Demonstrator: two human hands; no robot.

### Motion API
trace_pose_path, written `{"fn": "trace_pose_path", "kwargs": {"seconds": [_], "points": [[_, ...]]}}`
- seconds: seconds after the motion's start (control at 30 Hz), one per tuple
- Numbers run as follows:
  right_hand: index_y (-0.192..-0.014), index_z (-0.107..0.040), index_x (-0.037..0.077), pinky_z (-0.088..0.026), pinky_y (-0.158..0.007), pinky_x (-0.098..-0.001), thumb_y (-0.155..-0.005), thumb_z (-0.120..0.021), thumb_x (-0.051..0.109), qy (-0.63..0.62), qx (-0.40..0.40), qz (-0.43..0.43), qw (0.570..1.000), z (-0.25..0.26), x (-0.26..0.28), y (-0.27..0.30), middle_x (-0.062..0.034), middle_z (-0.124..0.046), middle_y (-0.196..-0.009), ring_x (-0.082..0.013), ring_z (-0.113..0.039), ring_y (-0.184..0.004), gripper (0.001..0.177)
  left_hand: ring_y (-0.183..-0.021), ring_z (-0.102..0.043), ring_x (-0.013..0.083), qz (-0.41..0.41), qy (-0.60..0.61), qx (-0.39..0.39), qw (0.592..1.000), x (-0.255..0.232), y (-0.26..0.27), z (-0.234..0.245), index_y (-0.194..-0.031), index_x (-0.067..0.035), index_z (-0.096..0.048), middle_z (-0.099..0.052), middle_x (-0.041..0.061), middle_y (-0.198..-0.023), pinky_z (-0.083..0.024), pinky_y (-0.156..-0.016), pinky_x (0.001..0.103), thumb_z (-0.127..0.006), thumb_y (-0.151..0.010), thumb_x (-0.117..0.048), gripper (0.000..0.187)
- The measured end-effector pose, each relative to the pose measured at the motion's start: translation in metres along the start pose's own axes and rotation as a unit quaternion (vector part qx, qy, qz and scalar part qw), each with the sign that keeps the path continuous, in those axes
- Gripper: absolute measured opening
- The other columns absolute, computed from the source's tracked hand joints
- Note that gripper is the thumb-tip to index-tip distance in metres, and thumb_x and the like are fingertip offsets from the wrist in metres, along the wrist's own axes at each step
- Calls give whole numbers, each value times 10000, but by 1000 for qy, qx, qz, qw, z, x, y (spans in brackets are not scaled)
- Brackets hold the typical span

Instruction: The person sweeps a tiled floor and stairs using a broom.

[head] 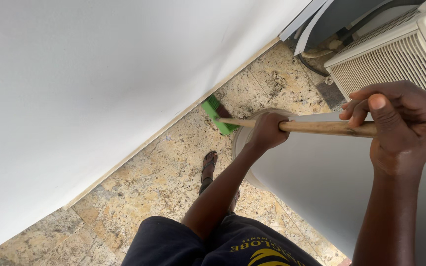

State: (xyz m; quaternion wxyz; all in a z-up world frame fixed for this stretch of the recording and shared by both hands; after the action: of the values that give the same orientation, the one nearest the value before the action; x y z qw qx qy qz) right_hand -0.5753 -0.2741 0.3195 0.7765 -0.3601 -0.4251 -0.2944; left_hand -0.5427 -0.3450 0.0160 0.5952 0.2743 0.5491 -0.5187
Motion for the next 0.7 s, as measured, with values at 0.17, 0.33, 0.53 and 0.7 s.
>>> {"fn": "trace_pose_path", "kwargs": {"seconds": [0.17, 0.33, 0.53, 0.7], "points": [[-1042, -681, -37, -600, -703, -344, -1187, -632, 158, 4, -58, -31, 998, 9, -1, 17, -125, -660, -827, -164, -650, -642, 248, -434, -498, 288, 71, -98, -18, 993, -8, 30, 17, -573, -125, -667, -562, 74, -494, -413, -497, 416, -717, -884, -252, 340], [-1090, -649, -30, -593, -765, -351, -1208, -564, 180, -2, -83, -35, 996, 45, -10, 36, -94, -596, -797, -156, -608, -643, 255, -346, -414, 196, 33, -89, -8, 995, -64, 26, -19, -575, -167, -643, -523, 10, -445, -396, -463, 381, -642, -998, -357, 464], [-1147, -610, -21, -584, -841, -359, -1233, -483, 206, -6, -116, -60, 991, 68, -78, 51, -56, -520, -762, -146, -557, -644, 275, -392, -536, 129, -49, 0, 9, 999, -85, -46, -80, -704, -188, -738, -613, -38, -500, -436, -484, 333, -671, -912, -327, 259], [-1196, -577, -14, -577, -904, -366, -1255, -415, 228, -5, -114, -64, 991, 92, -154, 64, -25, -456, -732, -138, -515, -645, 298, -461, -664, 148, -39, 55, 23, 997, -12, -104, -93, -786, -120, -779, -703, -15, -553, -537, -530, 332, -742, -748, -219, 112]]}}
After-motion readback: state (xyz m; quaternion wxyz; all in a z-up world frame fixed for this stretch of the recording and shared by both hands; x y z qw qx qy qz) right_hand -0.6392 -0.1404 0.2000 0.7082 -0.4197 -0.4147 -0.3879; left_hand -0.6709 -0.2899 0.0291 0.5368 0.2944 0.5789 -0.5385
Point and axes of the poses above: each hand's wrist, its own y-axis away from the middle knuckle, its own z-axis out of the back of the hand, x = y × z, the point moved 8 cm from there along -y, towards the middle knuckle
